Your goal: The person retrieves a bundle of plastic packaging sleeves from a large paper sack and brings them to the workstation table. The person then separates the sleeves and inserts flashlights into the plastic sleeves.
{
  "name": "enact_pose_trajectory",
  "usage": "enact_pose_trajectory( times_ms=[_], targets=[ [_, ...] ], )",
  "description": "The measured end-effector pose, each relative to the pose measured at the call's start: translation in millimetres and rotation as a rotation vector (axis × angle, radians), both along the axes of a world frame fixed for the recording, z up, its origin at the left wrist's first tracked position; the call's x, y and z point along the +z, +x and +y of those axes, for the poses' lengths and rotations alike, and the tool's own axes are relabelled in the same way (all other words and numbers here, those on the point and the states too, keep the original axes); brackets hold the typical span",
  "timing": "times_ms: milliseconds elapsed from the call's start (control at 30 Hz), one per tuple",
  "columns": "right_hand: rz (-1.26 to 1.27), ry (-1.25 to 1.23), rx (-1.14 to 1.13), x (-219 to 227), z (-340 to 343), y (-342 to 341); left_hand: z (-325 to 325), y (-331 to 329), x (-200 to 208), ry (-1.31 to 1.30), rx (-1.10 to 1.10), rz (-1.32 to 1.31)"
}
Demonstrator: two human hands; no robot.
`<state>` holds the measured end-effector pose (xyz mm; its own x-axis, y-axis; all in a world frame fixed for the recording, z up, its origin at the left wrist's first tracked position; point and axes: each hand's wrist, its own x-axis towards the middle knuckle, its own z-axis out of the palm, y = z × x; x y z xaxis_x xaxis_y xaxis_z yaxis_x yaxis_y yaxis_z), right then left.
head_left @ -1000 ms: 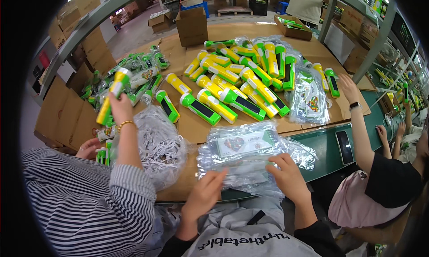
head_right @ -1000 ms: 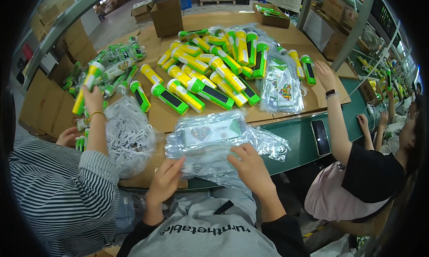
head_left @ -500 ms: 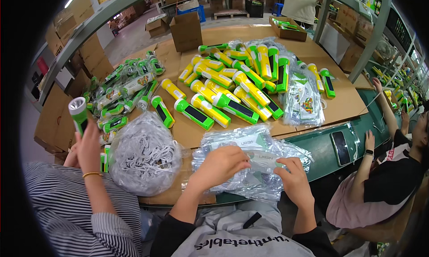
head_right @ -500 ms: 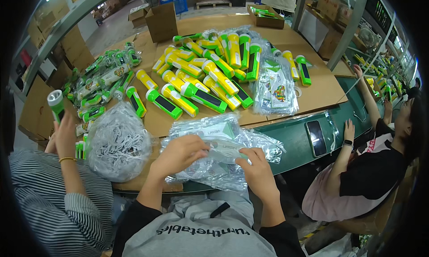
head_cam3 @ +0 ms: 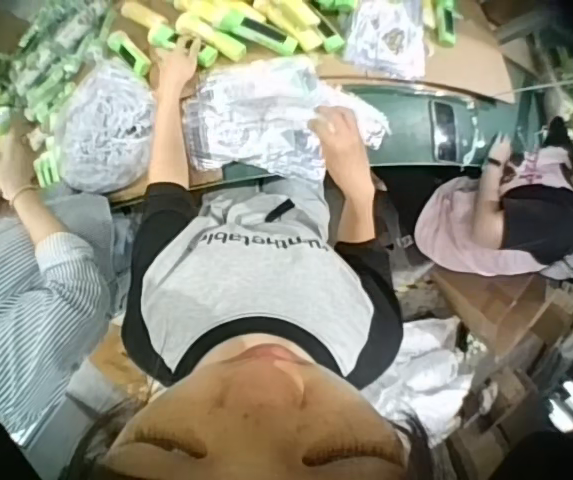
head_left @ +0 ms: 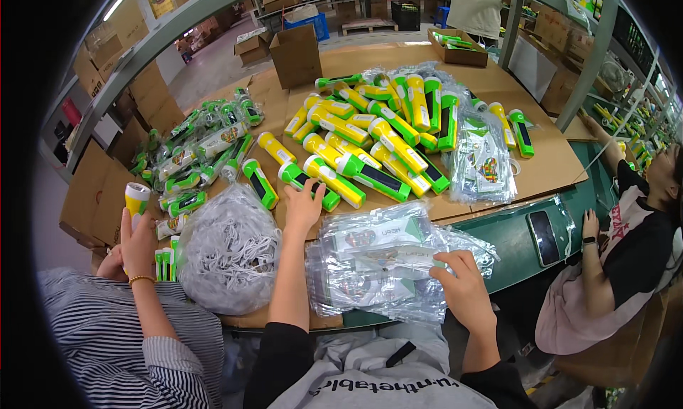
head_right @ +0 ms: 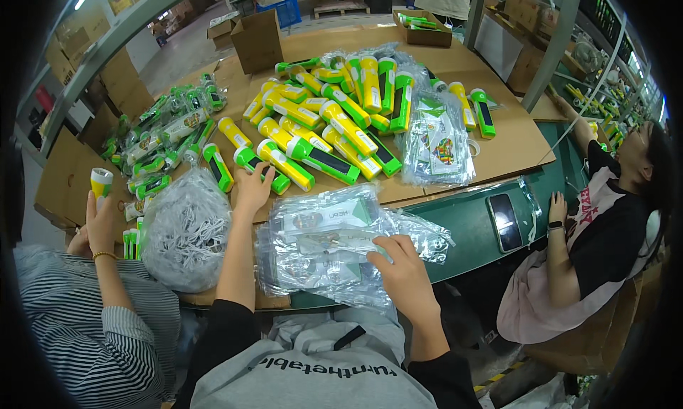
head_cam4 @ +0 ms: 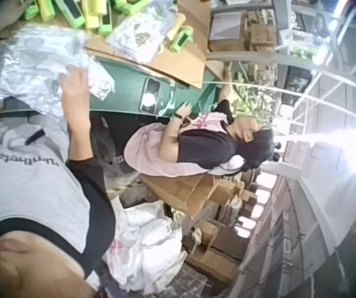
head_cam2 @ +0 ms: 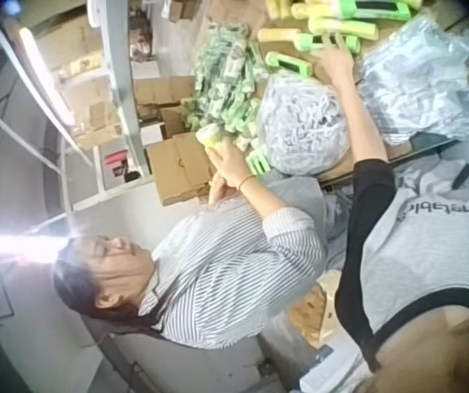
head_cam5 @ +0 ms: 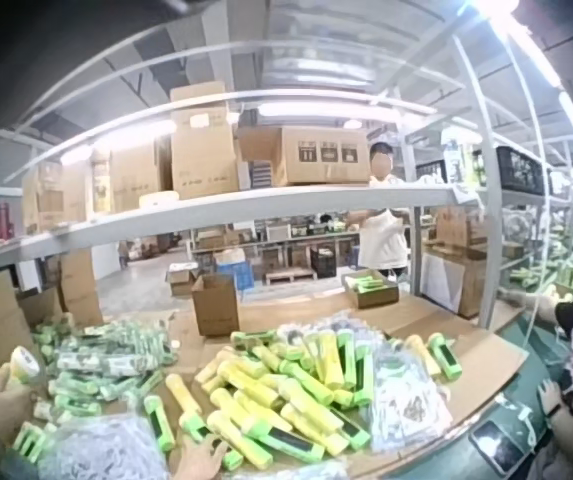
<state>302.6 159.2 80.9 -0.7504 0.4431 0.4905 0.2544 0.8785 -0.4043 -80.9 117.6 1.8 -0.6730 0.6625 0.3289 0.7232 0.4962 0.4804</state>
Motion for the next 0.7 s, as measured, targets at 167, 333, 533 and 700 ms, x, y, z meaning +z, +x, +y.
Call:
enact_pose_trajectory(
  times_ms=[167,333,533,700],
  targets=[
    [-0.018,0.002,-0.046,-7,5,8,9,11,5,-0.076,0.098,-0.165],
    [-0.027,0.009,-0.017,1,-1,7,-22,-34,-23,0.450,-0.057,-0.418],
    [-0.073,0.023,0.017,-1,2,0,-53,59,61,0.928,-0.549,-1.451],
    [-0.030,-0.004,0.096,3,-4,-22,-47,145,91,0.596,-0.671,-1.105]
  ],
)
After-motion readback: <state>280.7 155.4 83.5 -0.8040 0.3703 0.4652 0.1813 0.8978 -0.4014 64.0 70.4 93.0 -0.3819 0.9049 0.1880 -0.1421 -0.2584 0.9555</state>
